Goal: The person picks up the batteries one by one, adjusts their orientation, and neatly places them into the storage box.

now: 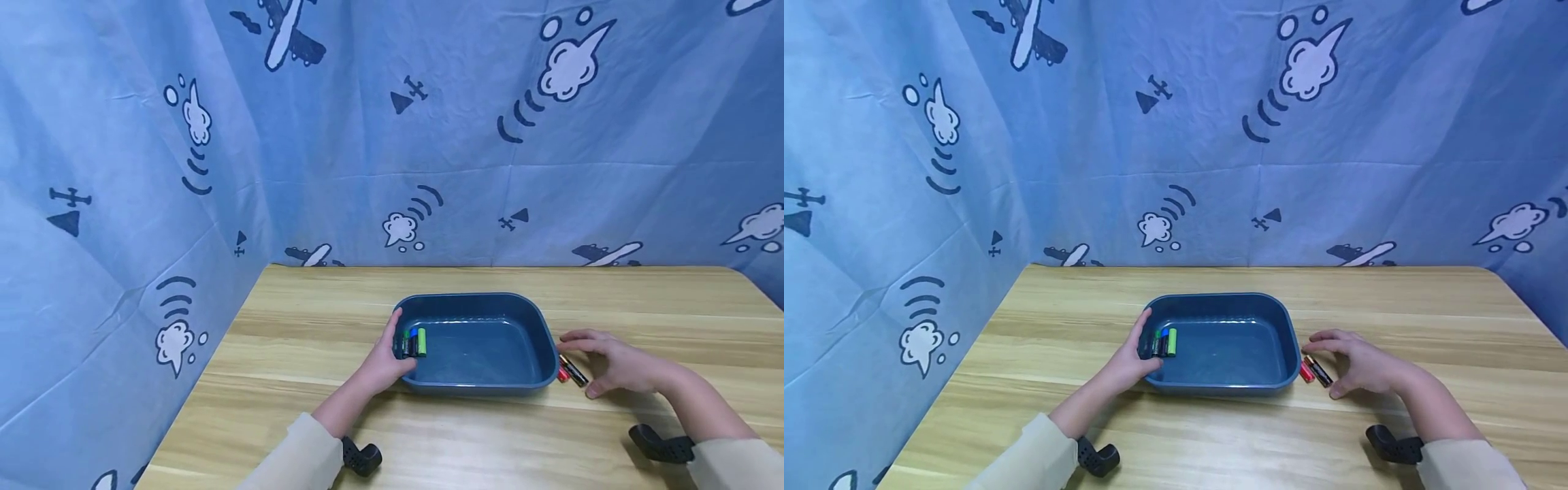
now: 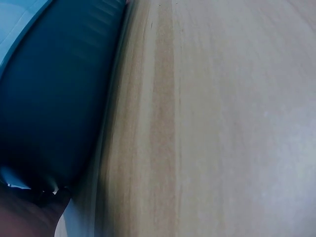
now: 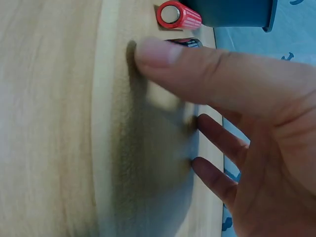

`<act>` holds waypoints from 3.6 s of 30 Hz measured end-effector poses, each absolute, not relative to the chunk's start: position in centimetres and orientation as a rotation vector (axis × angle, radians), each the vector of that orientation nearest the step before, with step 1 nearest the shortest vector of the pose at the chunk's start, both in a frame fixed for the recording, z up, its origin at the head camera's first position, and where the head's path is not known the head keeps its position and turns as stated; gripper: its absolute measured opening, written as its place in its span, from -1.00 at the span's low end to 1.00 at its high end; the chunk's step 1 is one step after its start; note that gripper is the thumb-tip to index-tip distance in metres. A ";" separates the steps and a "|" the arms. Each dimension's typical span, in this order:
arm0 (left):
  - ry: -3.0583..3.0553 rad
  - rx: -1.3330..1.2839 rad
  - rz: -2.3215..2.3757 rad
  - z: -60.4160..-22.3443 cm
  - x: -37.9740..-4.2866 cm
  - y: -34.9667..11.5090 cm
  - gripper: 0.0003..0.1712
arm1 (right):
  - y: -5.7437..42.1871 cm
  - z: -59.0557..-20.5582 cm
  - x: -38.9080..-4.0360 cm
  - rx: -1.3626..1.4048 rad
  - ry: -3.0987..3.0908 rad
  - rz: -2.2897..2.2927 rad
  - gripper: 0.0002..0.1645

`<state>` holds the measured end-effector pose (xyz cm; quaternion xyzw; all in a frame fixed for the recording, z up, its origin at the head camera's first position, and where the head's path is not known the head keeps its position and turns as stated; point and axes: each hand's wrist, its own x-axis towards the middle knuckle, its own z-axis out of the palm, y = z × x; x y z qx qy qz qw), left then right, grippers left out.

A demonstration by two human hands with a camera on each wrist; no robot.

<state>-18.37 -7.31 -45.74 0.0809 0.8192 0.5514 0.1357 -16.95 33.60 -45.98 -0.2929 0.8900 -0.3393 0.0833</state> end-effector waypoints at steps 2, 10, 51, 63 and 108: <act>2.374 0.231 1.593 -45.7 -18.3 -7.3 0.05 | 33.5 -45.9 -17.1 -0.891 2.661 -0.974 -0.19; 2.366 0.223 1.604 -45.6 -18.2 -7.3 0.05 | 33.0 -45.7 -17.2 -0.802 2.719 -0.927 -0.27; 2.363 0.228 1.598 -45.6 -18.5 -7.2 0.08 | 25.8 -38.8 -19.2 -0.148 2.207 -1.901 -0.16; 2.363 0.227 1.597 -45.8 -18.6 -7.2 0.07 | 23.5 -38.5 -19.7 -0.088 2.302 -1.783 -0.13; 2.388 0.217 1.574 -45.7 -18.4 -6.9 0.07 | 17.5 -39.8 -23.4 -0.062 2.068 -1.894 -0.23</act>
